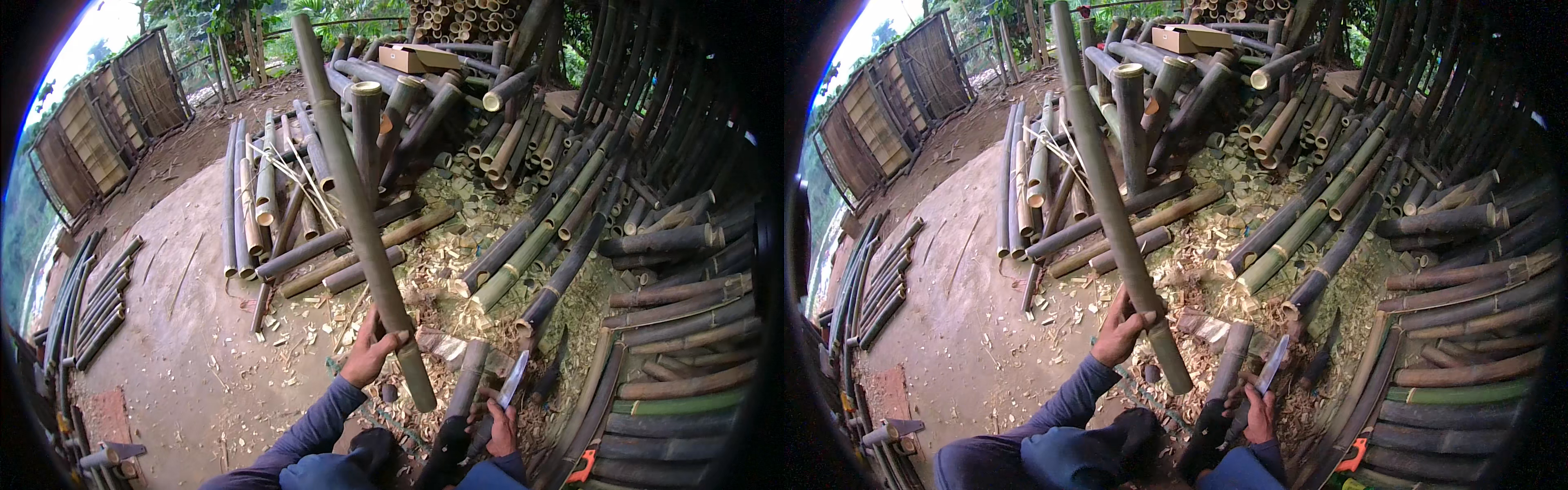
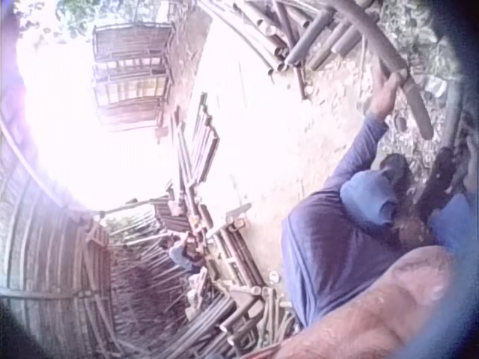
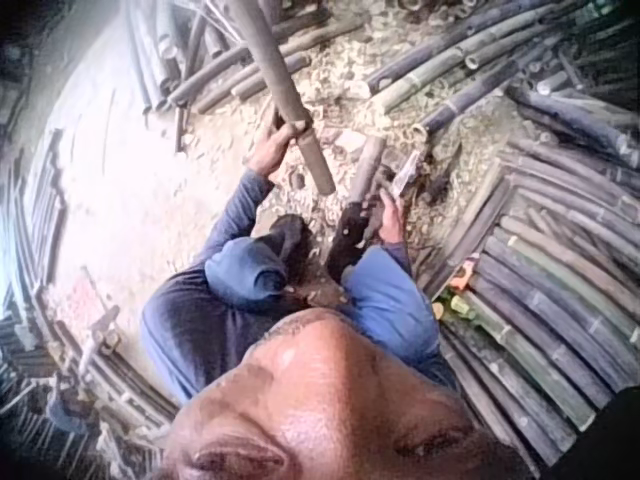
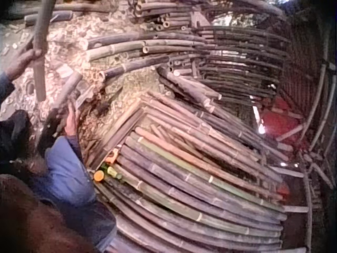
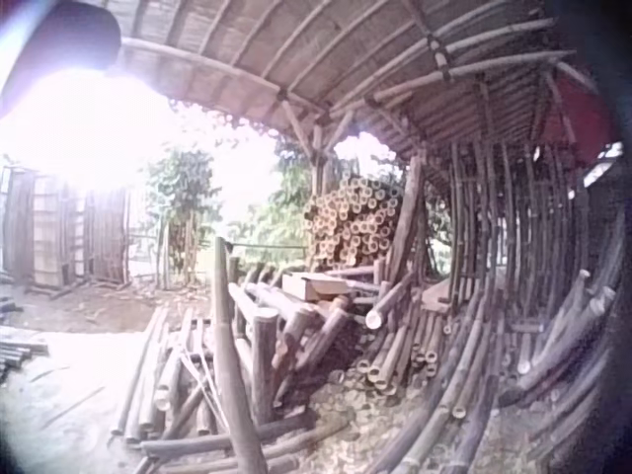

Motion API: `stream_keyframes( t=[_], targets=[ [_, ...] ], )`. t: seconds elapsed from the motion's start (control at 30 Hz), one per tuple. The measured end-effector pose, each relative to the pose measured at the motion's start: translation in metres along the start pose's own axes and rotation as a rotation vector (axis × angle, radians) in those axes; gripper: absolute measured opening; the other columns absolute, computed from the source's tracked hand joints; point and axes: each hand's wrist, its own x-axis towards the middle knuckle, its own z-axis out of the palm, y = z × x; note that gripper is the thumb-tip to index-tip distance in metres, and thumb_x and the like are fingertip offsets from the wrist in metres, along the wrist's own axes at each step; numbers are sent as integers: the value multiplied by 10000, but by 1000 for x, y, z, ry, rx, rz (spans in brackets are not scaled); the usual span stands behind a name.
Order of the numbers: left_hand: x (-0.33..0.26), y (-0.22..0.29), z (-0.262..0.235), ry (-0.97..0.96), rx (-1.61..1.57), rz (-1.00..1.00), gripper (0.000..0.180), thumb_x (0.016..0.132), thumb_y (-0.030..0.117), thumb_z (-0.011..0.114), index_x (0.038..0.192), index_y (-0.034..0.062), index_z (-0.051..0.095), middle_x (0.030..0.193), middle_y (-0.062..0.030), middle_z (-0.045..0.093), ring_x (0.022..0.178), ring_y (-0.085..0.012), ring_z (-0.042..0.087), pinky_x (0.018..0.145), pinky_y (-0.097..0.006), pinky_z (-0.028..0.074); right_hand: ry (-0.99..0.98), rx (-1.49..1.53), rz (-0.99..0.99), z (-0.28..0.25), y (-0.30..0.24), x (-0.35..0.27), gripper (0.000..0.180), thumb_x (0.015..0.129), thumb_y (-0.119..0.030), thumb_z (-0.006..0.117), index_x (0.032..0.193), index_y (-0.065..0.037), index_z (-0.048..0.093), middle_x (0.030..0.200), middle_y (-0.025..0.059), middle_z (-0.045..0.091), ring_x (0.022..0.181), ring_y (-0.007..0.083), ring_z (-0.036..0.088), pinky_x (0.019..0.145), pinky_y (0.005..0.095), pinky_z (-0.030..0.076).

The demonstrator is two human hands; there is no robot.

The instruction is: The person selects a long bamboo pole from a pile and uses a hand saw to cut it into smaller sections. They then use a knife to split and shape the cut pieces, working on the ground surrounded by bamboo debris.

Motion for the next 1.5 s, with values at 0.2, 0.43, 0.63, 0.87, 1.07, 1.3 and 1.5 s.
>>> stream_keyframes(
  t=[0.2,0.43,0.63,0.87,1.07,1.3,1.5],
  targets=[
    [7,5,2,230,398,123,534,797,47,818,1227,30,502,1046,-59,613,931,-141,606,816,-300,518,12,-98,139,-2,16,4,343,1023,-208,557,1326,-51,581,725,95,590,505,165,489,455,337,430],
    [17,-24,-9,119,475,177,779,788,169,843,1404,-35,412,1212,-144,626,1057,-260,653,955,-407,538,59,-264,165,1,12,-10,294,959,-271,672,1209,-127,618,788,7,585,575,95,504,489,261,378],
    [49,31,91,-51,424,176,481,772,69,811,1190,-9,585,1026,-98,653,795,-170,642,683,-315,536,-164,-514,-154,-1,20,3,529,834,-151,822,1307,-28,621,744,-27,580,524,60,487,467,237,387],
    [-48,-12,209,-278,330,569,662,608,54,825,1190,32,511,1031,-138,584,984,-360,609,793,-462,484,-60,-627,-241,-6,-12,5,576,844,-135,805,1356,-9,574,1064,35,582,932,135,506,806,296,411],
    [-100,-8,212,-432,553,687,590,667,303,751,1179,78,563,999,-70,534,930,-250,568,800,-385,435,-51,-675,-300,2,-9,2,573,878,-92,754,1402,-2,541,1362,127,588,1279,226,535,1103,369,408],
    [-118,-6,214,-424,496,754,370,781,289,631,1099,100,623,959,-47,554,857,-202,547,731,-394,442,-141,-807,-379,-9,1,28,603,880,-87,739,1438,-33,518,1389,91,566,1297,205,511,1140,357,356],
    [-106,-18,211,-425,553,778,327,777,296,633,1040,103,628,907,-29,547,819,-186,549,685,-364,431,-221,-816,-429,-16,16,44,567,886,-78,732,1415,-25,535,1320,76,602,1213,207,560,1092,351,401]
  ],
)
